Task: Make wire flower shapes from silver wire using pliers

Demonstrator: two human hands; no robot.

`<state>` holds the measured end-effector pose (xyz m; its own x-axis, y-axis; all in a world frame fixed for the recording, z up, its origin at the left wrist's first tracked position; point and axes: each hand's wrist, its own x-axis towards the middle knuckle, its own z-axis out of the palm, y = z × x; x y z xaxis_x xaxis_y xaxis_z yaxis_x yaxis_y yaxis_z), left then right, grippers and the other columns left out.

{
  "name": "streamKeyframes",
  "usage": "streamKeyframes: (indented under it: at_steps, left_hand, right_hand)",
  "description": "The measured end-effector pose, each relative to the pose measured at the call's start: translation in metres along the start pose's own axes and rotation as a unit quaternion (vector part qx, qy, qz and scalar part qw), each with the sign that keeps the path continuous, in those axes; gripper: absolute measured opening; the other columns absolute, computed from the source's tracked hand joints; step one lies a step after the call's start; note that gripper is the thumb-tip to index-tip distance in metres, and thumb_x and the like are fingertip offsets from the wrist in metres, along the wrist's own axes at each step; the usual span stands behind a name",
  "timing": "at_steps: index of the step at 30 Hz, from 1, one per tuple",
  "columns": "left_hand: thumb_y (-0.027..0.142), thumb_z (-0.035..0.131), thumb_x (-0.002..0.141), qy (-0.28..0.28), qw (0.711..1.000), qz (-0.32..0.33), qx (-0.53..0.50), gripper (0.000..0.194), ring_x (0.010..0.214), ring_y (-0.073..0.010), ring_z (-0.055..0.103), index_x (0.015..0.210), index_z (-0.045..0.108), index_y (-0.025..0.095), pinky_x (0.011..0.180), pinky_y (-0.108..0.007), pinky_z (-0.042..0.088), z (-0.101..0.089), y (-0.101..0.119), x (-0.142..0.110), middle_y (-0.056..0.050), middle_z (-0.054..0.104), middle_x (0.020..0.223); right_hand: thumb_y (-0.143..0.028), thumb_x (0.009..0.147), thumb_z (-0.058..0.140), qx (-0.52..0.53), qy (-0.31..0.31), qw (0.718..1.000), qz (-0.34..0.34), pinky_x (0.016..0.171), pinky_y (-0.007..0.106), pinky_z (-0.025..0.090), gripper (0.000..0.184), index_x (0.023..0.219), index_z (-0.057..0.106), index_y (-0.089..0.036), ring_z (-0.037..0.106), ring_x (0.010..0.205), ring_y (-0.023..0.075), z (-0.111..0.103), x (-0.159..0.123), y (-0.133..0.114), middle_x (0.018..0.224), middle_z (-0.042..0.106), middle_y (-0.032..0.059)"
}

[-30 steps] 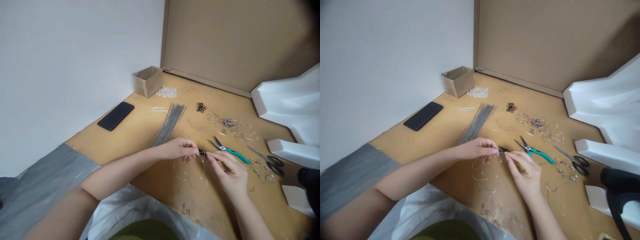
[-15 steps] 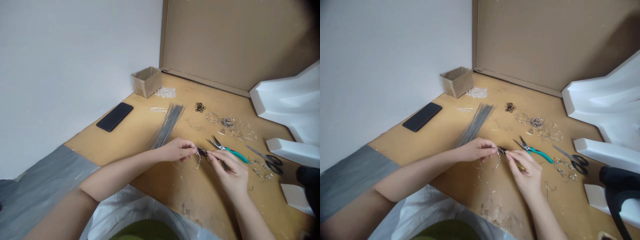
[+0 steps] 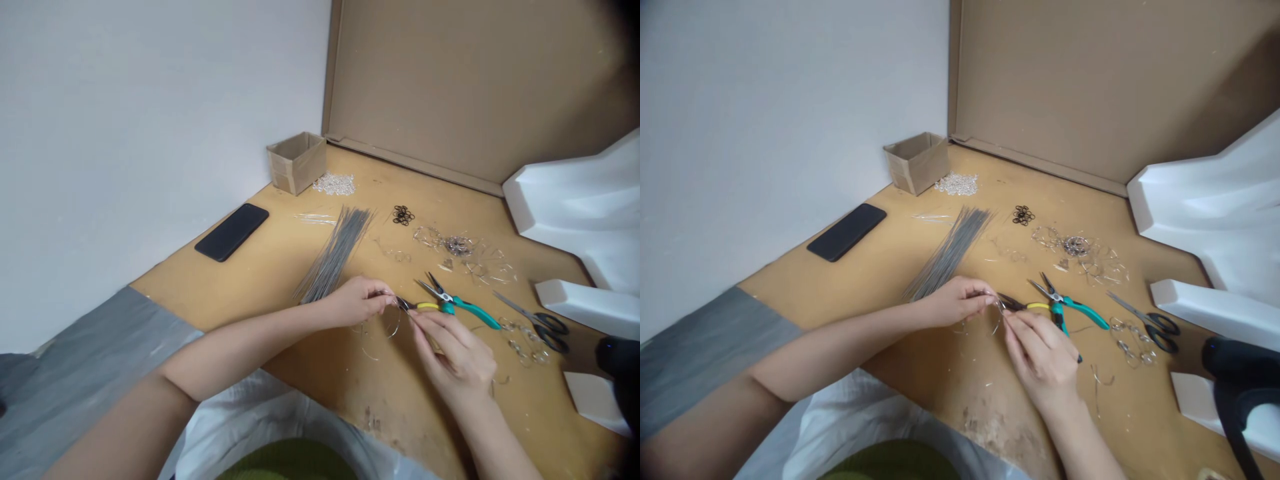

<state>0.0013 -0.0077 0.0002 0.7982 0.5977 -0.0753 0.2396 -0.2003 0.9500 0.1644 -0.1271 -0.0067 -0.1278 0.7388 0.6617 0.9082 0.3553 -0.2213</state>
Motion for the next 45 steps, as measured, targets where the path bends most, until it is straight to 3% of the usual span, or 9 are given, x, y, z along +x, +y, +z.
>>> streamKeyframes:
  at_steps: [6, 10, 14, 17, 24, 29, 45]
  left_hand:
    - [0.031, 0.047, 0.083, 0.006, 1.000, -0.004, -0.002, 0.024, 0.053, -0.0062, 0.043, 0.083, 0.061, 0.012, 0.052, -0.017, 0.034, 0.001, -0.003, 0.001, 0.004, 0.050, 0.059]
    - [0.035, 0.045, 0.084, 0.002, 0.999, -0.020, -0.028, 0.025, 0.048, -0.0057, 0.043, 0.082, 0.058, 0.013, 0.049, -0.017, 0.034, 0.003, -0.004, 0.000, 0.004, 0.049, 0.057]
    - [0.036, 0.043, 0.085, 0.013, 1.000, 0.003, -0.021, 0.027, 0.048, -0.0051, 0.042, 0.074, 0.054, 0.014, 0.049, -0.017, 0.034, 0.004, -0.005, -0.001, 0.004, 0.050, 0.059]
    - [0.036, 0.042, 0.085, 0.019, 1.000, 0.010, -0.016, 0.027, 0.048, -0.0052, 0.041, 0.073, 0.053, 0.014, 0.050, -0.017, 0.033, 0.004, -0.004, -0.002, 0.004, 0.049, 0.058]
    - [0.035, 0.042, 0.086, 0.047, 0.998, 0.038, 0.017, 0.028, 0.055, -0.0067, 0.042, 0.072, 0.055, 0.014, 0.052, -0.018, 0.033, 0.005, -0.002, -0.002, 0.002, 0.050, 0.061]
    - [0.040, 0.038, 0.088, 0.037, 0.999, 0.036, 0.005, 0.034, 0.051, -0.0059, 0.041, 0.069, 0.052, 0.015, 0.052, -0.017, 0.033, 0.004, -0.003, -0.004, 0.004, 0.048, 0.056]
    - [0.047, 0.035, 0.089, 0.047, 0.996, 0.037, -0.058, 0.044, 0.049, -0.0053, 0.045, 0.068, 0.054, 0.013, 0.052, -0.018, 0.036, 0.005, -0.010, -0.002, 0.002, 0.051, 0.059]
  right_hand:
    - [-0.011, 0.074, 0.063, 0.026, 0.026, 0.999, 0.037, 0.068, 0.029, 0.054, 0.023, 0.093, 0.067, -0.024, 0.067, 0.077, 0.0179, 0.001, 0.002, 0.000, 0.084, 0.071, 0.0044]
    - [-0.019, 0.076, 0.063, 0.098, 0.033, 0.982, 0.158, 0.061, 0.029, 0.055, 0.011, 0.085, 0.068, -0.023, 0.066, 0.064, 0.0171, 0.004, 0.006, -0.003, 0.074, 0.070, 0.0034]
    - [-0.029, 0.074, 0.067, 0.254, 0.011, 0.907, 0.336, 0.054, 0.028, 0.056, 0.014, 0.084, 0.069, -0.019, 0.065, 0.050, 0.0159, 0.005, 0.009, -0.006, 0.061, 0.069, 0.0019]
    - [-0.031, 0.071, 0.070, 0.323, 0.014, 0.860, 0.394, 0.052, 0.027, 0.057, 0.017, 0.081, 0.070, -0.018, 0.066, 0.050, 0.0164, 0.005, 0.010, -0.005, 0.062, 0.070, 0.0037]
    - [-0.031, 0.068, 0.073, 0.356, 0.020, 0.839, 0.411, 0.053, 0.028, 0.058, 0.018, 0.078, 0.071, -0.016, 0.067, 0.052, 0.0172, 0.004, 0.013, -0.004, 0.064, 0.071, 0.0059]
    - [-0.032, 0.067, 0.074, 0.361, 0.020, 0.831, 0.423, 0.054, 0.029, 0.058, 0.018, 0.077, 0.071, -0.017, 0.067, 0.053, 0.0176, 0.002, 0.014, -0.003, 0.064, 0.071, 0.0060]
    - [-0.033, 0.067, 0.074, 0.347, 0.018, 0.832, 0.434, 0.056, 0.028, 0.056, 0.020, 0.079, 0.071, -0.017, 0.066, 0.054, 0.0167, 0.002, 0.011, -0.003, 0.064, 0.071, 0.0056]
